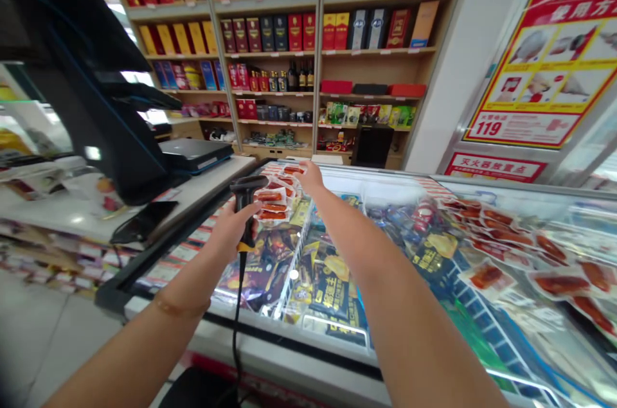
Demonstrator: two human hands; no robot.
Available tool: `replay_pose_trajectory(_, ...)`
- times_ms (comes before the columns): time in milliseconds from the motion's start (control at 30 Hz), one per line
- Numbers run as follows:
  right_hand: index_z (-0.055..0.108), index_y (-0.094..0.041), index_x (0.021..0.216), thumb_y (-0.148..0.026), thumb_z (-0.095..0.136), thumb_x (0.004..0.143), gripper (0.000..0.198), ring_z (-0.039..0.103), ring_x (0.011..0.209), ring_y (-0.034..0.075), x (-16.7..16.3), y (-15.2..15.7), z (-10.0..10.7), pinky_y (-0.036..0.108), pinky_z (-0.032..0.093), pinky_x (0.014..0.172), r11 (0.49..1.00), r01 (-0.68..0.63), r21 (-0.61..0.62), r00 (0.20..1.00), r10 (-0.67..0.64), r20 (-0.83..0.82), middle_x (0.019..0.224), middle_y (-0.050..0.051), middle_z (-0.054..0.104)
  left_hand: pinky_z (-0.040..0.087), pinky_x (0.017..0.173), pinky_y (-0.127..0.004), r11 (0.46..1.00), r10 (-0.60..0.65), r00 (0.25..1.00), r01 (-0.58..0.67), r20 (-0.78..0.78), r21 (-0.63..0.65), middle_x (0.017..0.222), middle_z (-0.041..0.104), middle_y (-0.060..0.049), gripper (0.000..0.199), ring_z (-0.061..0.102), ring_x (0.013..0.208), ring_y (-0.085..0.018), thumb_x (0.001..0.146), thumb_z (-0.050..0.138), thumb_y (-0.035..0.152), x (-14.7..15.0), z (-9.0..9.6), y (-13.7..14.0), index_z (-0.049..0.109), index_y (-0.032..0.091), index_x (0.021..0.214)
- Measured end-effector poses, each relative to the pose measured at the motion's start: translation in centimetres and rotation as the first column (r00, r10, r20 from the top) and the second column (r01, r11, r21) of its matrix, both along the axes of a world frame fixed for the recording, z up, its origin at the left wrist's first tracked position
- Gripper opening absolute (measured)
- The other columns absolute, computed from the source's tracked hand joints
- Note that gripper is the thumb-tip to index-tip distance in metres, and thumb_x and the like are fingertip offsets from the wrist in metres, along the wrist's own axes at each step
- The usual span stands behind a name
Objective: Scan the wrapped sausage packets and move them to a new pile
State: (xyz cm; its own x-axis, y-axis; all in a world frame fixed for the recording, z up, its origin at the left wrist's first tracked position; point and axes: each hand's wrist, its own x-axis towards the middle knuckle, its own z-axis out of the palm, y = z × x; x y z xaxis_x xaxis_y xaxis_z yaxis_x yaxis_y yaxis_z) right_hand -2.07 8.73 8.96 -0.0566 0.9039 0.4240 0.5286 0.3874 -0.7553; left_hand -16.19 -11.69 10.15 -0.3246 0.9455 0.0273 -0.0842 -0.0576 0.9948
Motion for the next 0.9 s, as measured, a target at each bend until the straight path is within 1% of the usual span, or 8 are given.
replay_pose_trajectory(67, 0.059, -0.017, 0.122, -0.022, 0.061, 0.081, 0.041, 0.063, 0.1, 0.02, -2.0, 1.2, -0.2, 0.038, 0.051, 0.092, 0.998, -0.049, -0.035, 0.999, 0.049, 0.008, 0.121, 0.01, 0.065, 0.033, 0.036, -0.02, 1.0, 0.02, 1.0, -0.02, -0.014, 0.007, 0.049, 0.051, 0.007, 0.034, 0.044, 0.034, -0.009, 0.069, 0.073, 0.035, -1.2, 0.2, 0.0, 0.049, 0.02, 0.088)
replay_pose_trajectory(167, 0.06, -0.018, 0.123, -0.02, 0.061, 0.082, 0.041, 0.063, 0.102, 0.021, -3.1, 2.1, -0.9, 0.038, 0.05, 0.095, 0.991, -0.112, -0.069, 0.993, 0.115, 0.037, 0.123, 0.01, 0.065, 0.033, 0.036, -0.021, 0.998, 0.047, 0.999, -0.047, 0.0, 0.029, 0.053, 0.053, 0.007, 0.034, 0.045, 0.035, -0.009, 0.069, 0.073, 0.034, -2.3, 0.1, 0.3, 0.048, 0.02, 0.088)
replay_pose_trajectory(267, 0.061, -0.02, 0.123, -0.022, 0.061, 0.083, 0.04, 0.062, 0.108, 0.022, -2.3, 2.0, -1.6, 0.041, 0.048, 0.098, 0.994, -0.094, -0.063, 0.992, 0.099, 0.082, 0.123, 0.009, 0.066, 0.034, 0.036, -0.021, 0.998, 0.044, 0.999, -0.045, 0.026, 0.033, 0.054, 0.054, 0.007, 0.034, 0.044, 0.035, -0.008, 0.068, 0.073, 0.034, -2.3, -0.3, 0.8, 0.05, 0.02, 0.088)
replay_pose_trajectory(367, 0.063, -0.022, 0.12, -0.024, 0.059, 0.084, 0.036, 0.061, 0.11, 0.023, 0.4, 0.8, -2.2, 0.043, 0.046, 0.1, 0.999, -0.044, -0.028, 0.988, 0.047, 0.145, 0.121, 0.007, 0.066, 0.034, 0.036, -0.021, 1.0, 0.016, 0.998, -0.017, 0.059, 0.019, 0.054, 0.053, 0.006, 0.033, 0.044, 0.035, -0.008, 0.067, 0.074, 0.033, -1.2, -0.7, 1.4, 0.052, 0.019, 0.088)
replay_pose_trajectory(533, 0.067, -0.022, 0.113, -0.024, 0.057, 0.083, 0.031, 0.055, 0.121, 0.024, 8.6, -3.8, -3.9, 0.043, 0.039, 0.108, 0.997, 0.018, 0.07, 0.956, -0.037, 0.291, 0.123, 0.008, 0.065, 0.035, 0.036, -0.021, 0.997, -0.071, 0.992, 0.07, 0.103, 0.018, 0.059, 0.056, 0.005, 0.032, 0.046, 0.037, -0.007, 0.066, 0.073, 0.031, 3.7, -1.1, 2.0, 0.052, 0.019, 0.087)
replay_pose_trajectory(633, 0.068, -0.022, 0.114, -0.025, 0.056, 0.084, 0.031, 0.053, 0.123, 0.026, 14.8, -8.3, -5.0, 0.045, 0.04, 0.106, 0.992, 0.115, 0.049, 0.905, -0.125, 0.408, 0.126, 0.009, 0.063, 0.034, 0.035, -0.021, 0.987, -0.162, 0.982, 0.159, 0.101, 0.032, 0.061, 0.056, 0.006, 0.03, 0.046, 0.037, -0.007, 0.067, 0.072, 0.03, 7.9, -1.3, 2.0, 0.051, 0.019, 0.084)
replay_pose_trajectory(800, 0.066, -0.023, 0.117, -0.029, 0.059, 0.084, 0.034, 0.053, 0.122, 0.035, 24.1, -15.5, -5.3, 0.054, 0.044, 0.097, 0.932, 0.355, 0.072, 0.701, -0.316, 0.639, 0.13, 0.015, 0.06, 0.034, 0.035, -0.022, 0.939, -0.341, 0.938, 0.337, 0.063, 0.063, 0.063, 0.057, 0.004, 0.031, 0.046, 0.037, -0.007, 0.067, 0.073, 0.033, 14.4, -2.4, 1.6, 0.052, 0.019, 0.084)
replay_pose_trajectory(900, 0.067, -0.018, 0.111, -0.038, 0.061, 0.083, 0.035, 0.058, 0.114, 0.042, 29.6, -17.8, -5.4, 0.057, 0.048, 0.086, 0.847, 0.526, 0.075, 0.56, -0.411, 0.72, 0.121, 0.022, 0.063, 0.034, 0.035, -0.022, 0.927, -0.376, 0.927, 0.375, 0.023, 0.022, 0.056, 0.054, 0.005, 0.029, 0.045, 0.036, -0.009, 0.068, 0.072, 0.033, 16.6, -3.6, 1.4, 0.052, 0.019, 0.084)
